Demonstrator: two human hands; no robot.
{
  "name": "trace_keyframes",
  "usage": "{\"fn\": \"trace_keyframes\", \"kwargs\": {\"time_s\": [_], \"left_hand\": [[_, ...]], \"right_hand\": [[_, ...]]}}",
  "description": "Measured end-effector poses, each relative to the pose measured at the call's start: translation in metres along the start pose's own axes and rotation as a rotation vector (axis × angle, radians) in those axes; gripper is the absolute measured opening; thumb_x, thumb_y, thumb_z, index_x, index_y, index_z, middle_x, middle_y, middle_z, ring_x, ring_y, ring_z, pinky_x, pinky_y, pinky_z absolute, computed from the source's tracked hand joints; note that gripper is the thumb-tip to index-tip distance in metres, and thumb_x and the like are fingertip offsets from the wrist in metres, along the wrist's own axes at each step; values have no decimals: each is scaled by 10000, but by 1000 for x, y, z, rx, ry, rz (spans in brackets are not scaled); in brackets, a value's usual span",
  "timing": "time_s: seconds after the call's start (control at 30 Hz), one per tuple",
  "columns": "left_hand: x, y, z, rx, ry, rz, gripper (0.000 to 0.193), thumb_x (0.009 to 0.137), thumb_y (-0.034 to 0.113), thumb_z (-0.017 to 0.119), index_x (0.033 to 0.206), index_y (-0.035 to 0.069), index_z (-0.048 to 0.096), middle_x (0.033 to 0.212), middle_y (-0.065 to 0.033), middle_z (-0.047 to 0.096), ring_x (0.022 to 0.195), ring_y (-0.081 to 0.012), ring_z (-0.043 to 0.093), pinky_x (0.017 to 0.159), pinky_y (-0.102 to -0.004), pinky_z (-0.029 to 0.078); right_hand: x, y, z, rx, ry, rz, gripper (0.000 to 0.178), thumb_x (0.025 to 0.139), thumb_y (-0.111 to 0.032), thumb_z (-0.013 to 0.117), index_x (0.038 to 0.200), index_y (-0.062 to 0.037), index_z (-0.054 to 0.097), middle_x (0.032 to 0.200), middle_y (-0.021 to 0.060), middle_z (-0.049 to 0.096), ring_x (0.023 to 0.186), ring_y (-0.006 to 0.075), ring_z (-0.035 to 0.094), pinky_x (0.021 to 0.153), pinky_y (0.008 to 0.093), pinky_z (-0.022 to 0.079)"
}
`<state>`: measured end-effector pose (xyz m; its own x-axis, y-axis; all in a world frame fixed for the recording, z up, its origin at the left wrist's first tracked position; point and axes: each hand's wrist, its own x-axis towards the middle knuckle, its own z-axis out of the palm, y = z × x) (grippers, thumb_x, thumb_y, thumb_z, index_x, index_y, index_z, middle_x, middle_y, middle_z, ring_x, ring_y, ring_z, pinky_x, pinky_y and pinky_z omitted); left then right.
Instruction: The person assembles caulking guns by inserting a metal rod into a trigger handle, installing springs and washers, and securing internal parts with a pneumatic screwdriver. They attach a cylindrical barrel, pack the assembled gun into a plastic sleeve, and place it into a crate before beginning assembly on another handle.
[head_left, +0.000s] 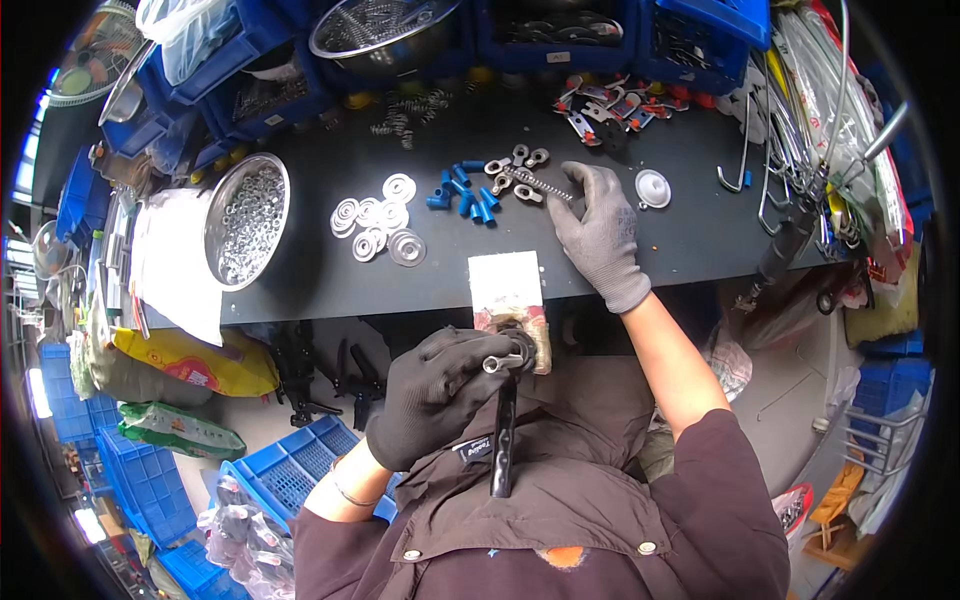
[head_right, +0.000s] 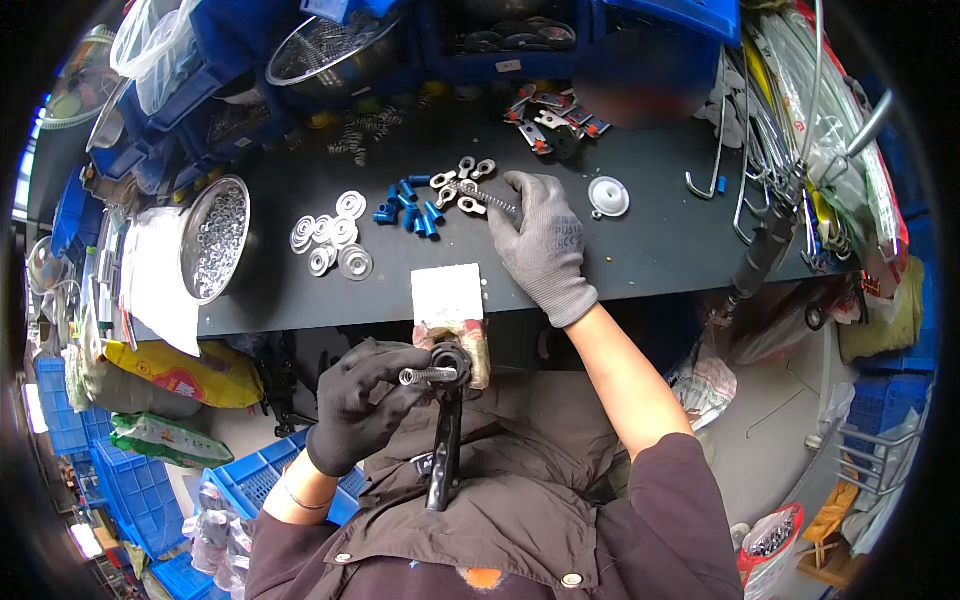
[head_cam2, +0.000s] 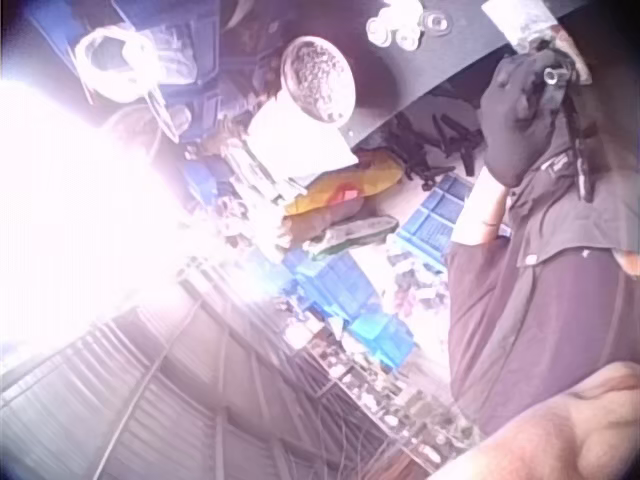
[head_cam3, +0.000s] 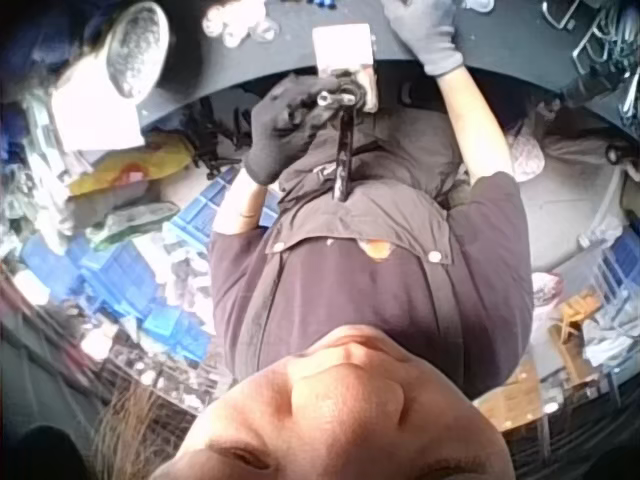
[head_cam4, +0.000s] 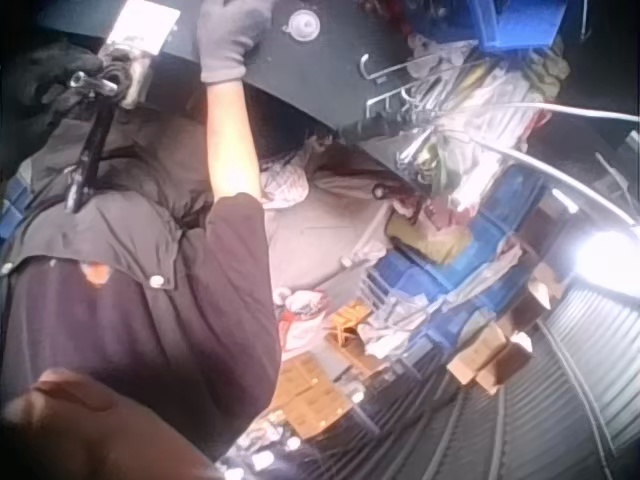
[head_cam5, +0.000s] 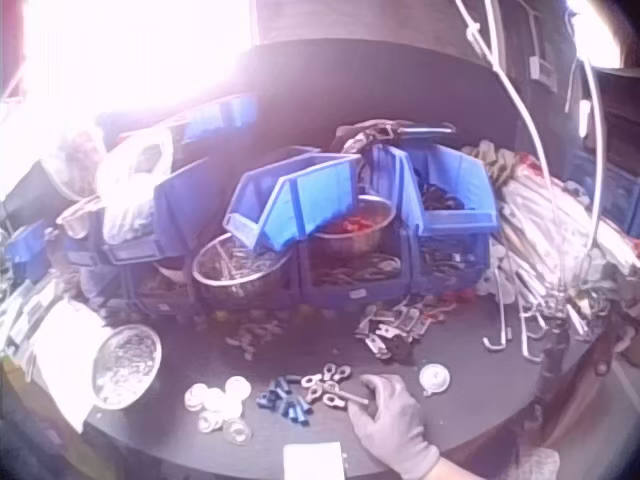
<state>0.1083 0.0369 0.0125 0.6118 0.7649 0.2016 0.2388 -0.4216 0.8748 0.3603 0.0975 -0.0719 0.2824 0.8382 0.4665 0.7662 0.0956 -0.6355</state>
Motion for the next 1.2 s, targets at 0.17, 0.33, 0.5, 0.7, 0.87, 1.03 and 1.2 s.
{"fn": "trace_keyframes", "kwargs": {"time_s": [0.17,0.33,0.5,0.7,0.87,1.03,1.2], "left_hand": [[-7,5,2,234,36,67,410,720,-7,774,1108,91,689,1016,-90,702,825,-237,677,684,-307,550],[-3,16,11,255,46,34,333,699,10,780,1015,64,691,964,-104,709,854,-266,686,739,-330,546],[-4,18,13,374,60,24,282,709,16,780,973,61,690,953,-100,706,812,-247,675,713,-323,534],[-7,13,8,456,34,25,350,705,-7,763,1036,79,685,931,-97,705,789,-221,673,670,-308,538],[-2,17,13,569,47,86,346,697,-10,771,1014,89,673,903,-81,707,723,-197,640,619,-296,509],[-2,30,17,690,-1,10,289,716,-40,712,989,45,669,893,-108,701,771,-255,662,713,-323,522],[-11,12,26,652,186,49,318,703,-22,783,988,85,691,884,-74,698,722,-194,645,636,-287,508]], "right_hand": [[-10,-11,-15,222,112,19,309,829,-53,686,1125,6,624,1046,148,619,747,186,622,668,272,512],[-32,0,-29,458,195,72,226,848,5,655,1074,12,653,1025,101,628,754,117,592,657,244,491],[-78,26,-84,489,354,158,172,901,35,600,1063,8,652,1016,46,625,720,57,549,650,195,467],[-162,94,-173,358,561,670,155,964,-76,588,1093,-41,665,932,6,657,669,18,519,560,168,426],[-233,142,-197,385,698,739,182,972,-110,607,1122,-16,650,924,21,670,615,14,503,521,160,399],[-260,165,-174,356,593,789,197,977,-130,604,1119,-1,648,934,35,672,616,21,511,527,158,406],[-259,175,-152,314,501,887,199,964,-143,613,1100,-6,663,931,30,669,629,25,521,535,161,411]]}}
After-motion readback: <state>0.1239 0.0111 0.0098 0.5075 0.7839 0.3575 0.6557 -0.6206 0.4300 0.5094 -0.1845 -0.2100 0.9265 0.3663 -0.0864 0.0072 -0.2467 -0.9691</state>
